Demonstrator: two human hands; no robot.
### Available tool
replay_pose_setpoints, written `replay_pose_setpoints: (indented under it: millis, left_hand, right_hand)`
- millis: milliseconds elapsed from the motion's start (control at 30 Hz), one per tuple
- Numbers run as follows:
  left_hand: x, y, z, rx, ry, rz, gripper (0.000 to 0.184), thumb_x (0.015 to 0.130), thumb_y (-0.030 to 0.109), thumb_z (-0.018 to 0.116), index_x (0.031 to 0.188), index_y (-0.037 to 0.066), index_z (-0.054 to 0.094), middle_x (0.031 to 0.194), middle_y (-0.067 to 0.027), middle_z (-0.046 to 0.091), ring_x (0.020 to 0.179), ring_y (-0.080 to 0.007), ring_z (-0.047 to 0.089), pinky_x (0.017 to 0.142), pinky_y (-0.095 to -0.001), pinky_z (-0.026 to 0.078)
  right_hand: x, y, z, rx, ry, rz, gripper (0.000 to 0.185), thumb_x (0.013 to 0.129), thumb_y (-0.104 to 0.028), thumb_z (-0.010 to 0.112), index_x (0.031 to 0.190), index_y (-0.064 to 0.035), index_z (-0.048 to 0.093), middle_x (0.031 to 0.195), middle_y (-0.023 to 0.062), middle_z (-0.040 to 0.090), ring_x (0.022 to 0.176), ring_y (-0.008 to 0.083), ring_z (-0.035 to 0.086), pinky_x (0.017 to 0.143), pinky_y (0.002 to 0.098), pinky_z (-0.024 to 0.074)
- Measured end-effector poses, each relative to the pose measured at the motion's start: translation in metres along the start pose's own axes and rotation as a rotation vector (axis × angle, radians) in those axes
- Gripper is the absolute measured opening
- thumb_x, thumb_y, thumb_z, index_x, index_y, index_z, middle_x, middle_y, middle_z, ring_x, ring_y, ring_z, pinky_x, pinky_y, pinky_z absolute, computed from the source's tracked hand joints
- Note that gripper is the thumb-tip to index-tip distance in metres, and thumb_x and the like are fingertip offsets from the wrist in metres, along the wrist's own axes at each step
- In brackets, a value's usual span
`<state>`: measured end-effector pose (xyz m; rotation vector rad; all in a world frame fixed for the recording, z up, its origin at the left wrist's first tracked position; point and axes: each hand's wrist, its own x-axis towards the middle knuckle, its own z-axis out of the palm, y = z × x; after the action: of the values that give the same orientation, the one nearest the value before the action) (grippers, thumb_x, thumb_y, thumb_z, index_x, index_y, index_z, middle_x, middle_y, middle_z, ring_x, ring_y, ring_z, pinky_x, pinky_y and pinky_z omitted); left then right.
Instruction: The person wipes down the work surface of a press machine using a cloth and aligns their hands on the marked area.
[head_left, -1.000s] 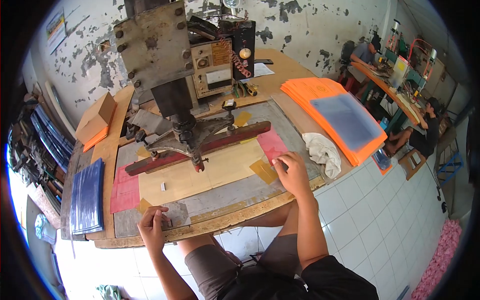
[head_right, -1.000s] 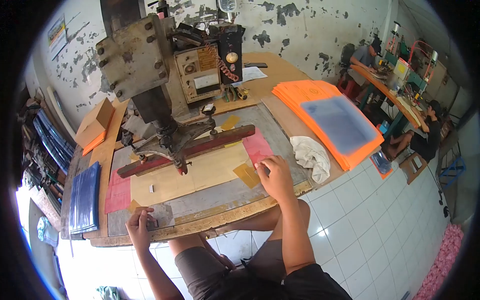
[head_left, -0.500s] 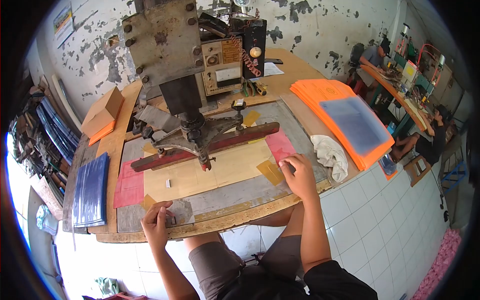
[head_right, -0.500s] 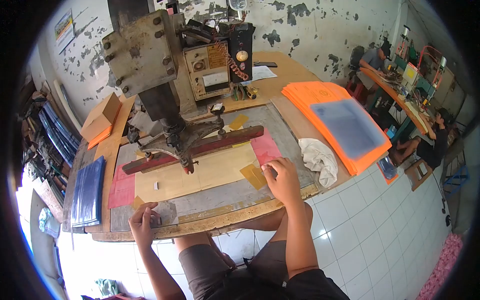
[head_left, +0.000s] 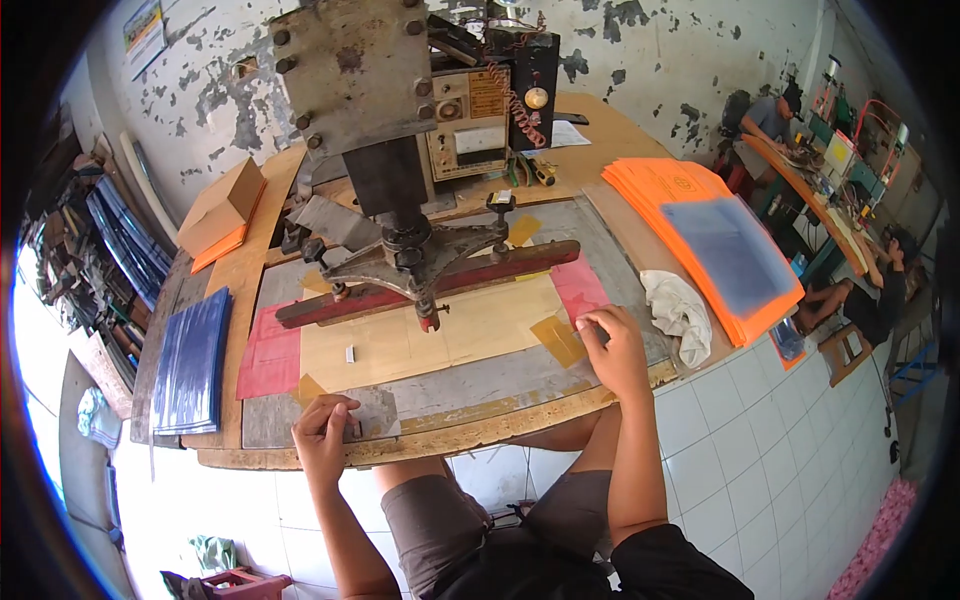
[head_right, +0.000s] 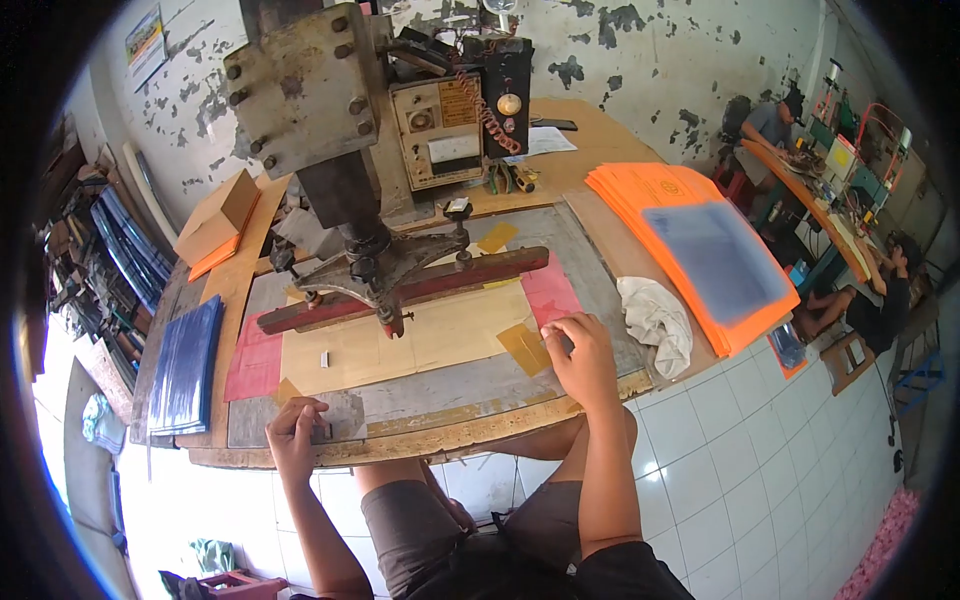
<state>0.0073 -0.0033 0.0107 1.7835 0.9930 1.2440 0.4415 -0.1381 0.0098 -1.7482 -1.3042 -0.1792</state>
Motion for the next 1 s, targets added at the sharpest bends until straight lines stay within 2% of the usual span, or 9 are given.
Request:
replay_pose_setpoints:
  millis: [67,267,367,533,567,667,700,867,1000]
  left_hand:
    - [0.001,0.001,0.001,0.004,-0.004,0.000,0.022,0.108,0.006,0.069,0.098,-0.009,0.082,0.100,-0.0111,0.080,0.078,-0.0141,0.069,0.073,-0.0295,0.056]
    - [0.001,0.006,0.001,0.039,-0.012,0.026,0.020,0.106,0.007,0.071,0.103,-0.008,0.083,0.099,-0.0096,0.080,0.078,-0.0137,0.069,0.073,-0.0289,0.055]
    - [0.002,0.006,0.001,0.054,-0.024,-0.010,0.023,0.107,0.010,0.071,0.102,-0.009,0.083,0.102,-0.0110,0.081,0.090,-0.0167,0.074,0.081,-0.0315,0.056]
    - [0.002,0.009,0.002,-0.001,0.004,-0.070,0.024,0.109,0.012,0.070,0.108,-0.007,0.084,0.105,-0.0110,0.081,0.089,-0.0155,0.075,0.082,-0.0308,0.058]
    - [0.001,0.007,0.001,-0.015,0.005,-0.081,0.024,0.109,0.012,0.069,0.109,-0.006,0.084,0.105,-0.0108,0.081,0.089,-0.0154,0.075,0.082,-0.0309,0.058]
    - [0.000,0.005,0.000,0.019,0.078,-0.052,0.020,0.107,0.010,0.071,0.109,-0.005,0.084,0.103,-0.0091,0.082,0.082,-0.0153,0.075,0.079,-0.0310,0.058]
    - [0.000,0.004,0.000,0.047,0.084,-0.044,0.020,0.107,0.011,0.072,0.111,-0.004,0.084,0.103,-0.0091,0.082,0.082,-0.0154,0.075,0.080,-0.0314,0.058]
    - [0.005,-0.013,-0.012,0.063,0.114,-0.054,0.021,0.105,0.014,0.075,0.120,0.003,0.083,0.104,-0.0086,0.081,0.089,-0.0167,0.076,0.083,-0.0328,0.058]
    - [0.032,-0.035,-0.086,0.480,0.381,0.059,0.023,0.101,0.014,0.077,0.122,0.006,0.082,0.103,-0.0093,0.080,0.094,-0.0217,0.077,0.087,-0.0359,0.059]
  right_hand:
    - [0.000,-0.001,0.001,-0.004,0.004,-0.007,0.012,0.101,-0.016,0.078,0.102,-0.0045,0.079,0.104,0.0109,0.077,0.105,0.0363,0.070,0.096,0.0463,0.0534]
    - [0.000,-0.006,0.006,-0.074,-0.043,-0.120,0.012,0.101,-0.013,0.077,0.102,-0.0009,0.078,0.102,0.0134,0.076,0.103,0.0363,0.069,0.095,0.0469,0.0528]
    - [-0.001,-0.044,0.019,0.032,-0.130,-0.216,0.011,0.099,-0.015,0.080,0.104,-0.0041,0.079,0.106,0.0114,0.075,0.109,0.0357,0.069,0.101,0.0483,0.0508]
    - [-0.015,-0.117,0.064,0.179,-0.387,-0.493,0.024,0.097,-0.017,0.083,0.117,-0.0043,0.079,0.122,0.0109,0.074,0.124,0.0337,0.067,0.110,0.0492,0.0490]
    - [-0.020,-0.124,0.074,0.179,-0.462,-0.491,0.036,0.098,-0.021,0.084,0.129,-0.0039,0.076,0.135,0.0125,0.071,0.135,0.0343,0.063,0.116,0.0511,0.0477]
    - [-0.031,-0.133,0.087,0.129,-0.443,-0.422,0.043,0.100,-0.025,0.084,0.137,-0.0044,0.074,0.143,0.0140,0.068,0.142,0.0362,0.059,0.122,0.0528,0.0453]
    - [-0.031,-0.135,0.081,0.189,-0.462,-0.298,0.046,0.102,-0.026,0.082,0.141,-0.0041,0.072,0.147,0.0148,0.067,0.145,0.0383,0.057,0.126,0.0540,0.0439]
    - [-0.030,-0.121,0.083,0.188,-0.476,-0.303,0.040,0.102,-0.021,0.081,0.138,-0.0053,0.073,0.149,0.0133,0.067,0.146,0.0377,0.057,0.124,0.0512,0.0443]
    - [-0.030,-0.123,0.079,0.197,-0.483,-0.303,0.036,0.102,-0.022,0.081,0.134,-0.0049,0.075,0.148,0.0139,0.068,0.145,0.0378,0.058,0.124,0.0508,0.0435]
